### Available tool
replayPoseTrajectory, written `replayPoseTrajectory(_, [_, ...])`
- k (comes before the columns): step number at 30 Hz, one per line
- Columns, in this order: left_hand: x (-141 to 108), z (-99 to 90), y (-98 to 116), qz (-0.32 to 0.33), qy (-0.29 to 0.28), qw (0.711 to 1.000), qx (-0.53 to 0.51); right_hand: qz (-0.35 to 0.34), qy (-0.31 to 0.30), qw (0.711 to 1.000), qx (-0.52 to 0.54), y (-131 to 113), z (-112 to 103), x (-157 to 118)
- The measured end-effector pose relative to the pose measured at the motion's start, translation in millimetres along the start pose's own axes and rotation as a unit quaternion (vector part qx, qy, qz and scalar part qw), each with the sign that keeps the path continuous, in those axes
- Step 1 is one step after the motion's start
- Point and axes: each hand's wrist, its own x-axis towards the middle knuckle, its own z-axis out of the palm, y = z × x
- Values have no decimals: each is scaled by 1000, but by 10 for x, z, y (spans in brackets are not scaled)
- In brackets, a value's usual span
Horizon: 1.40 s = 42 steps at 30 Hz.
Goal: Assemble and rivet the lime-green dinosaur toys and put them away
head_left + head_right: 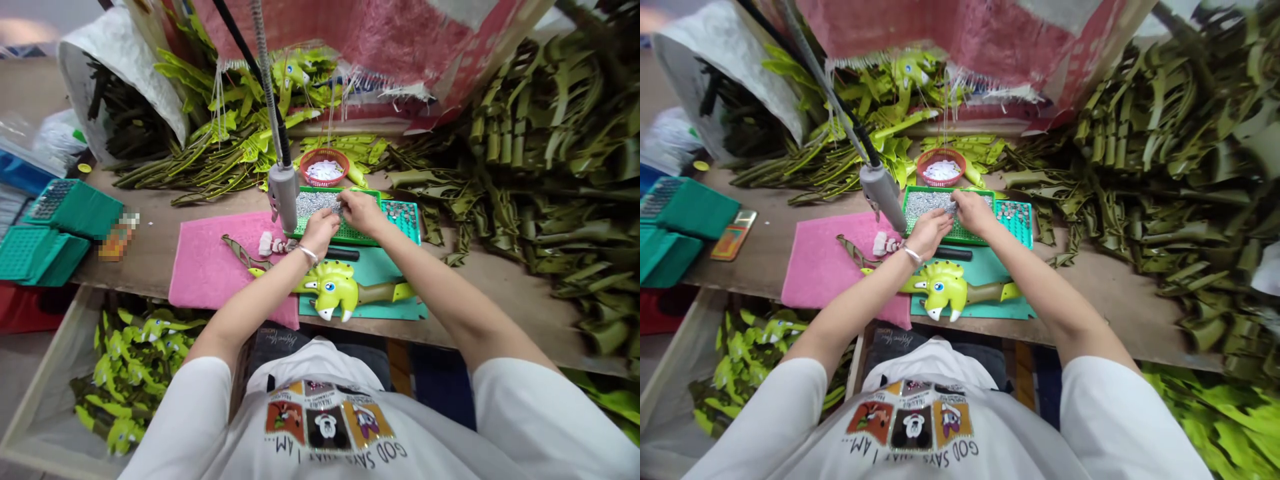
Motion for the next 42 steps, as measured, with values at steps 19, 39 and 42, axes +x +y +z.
replayPoseTrajectory(19, [-118, 88, -12, -64, -7, 982, -179, 125, 45, 916, 379, -409, -348, -221])
replayPoseTrajectory(39, [-1132, -735, -135, -53, -34, 995, -81, 155, 83, 922, 345, -1021, -498, -1327])
replayPoseTrajectory(42, [-1318, -886, -257, -59, -27, 996, -65, 161, 87, 942, 281, -1038, -406, -1523])
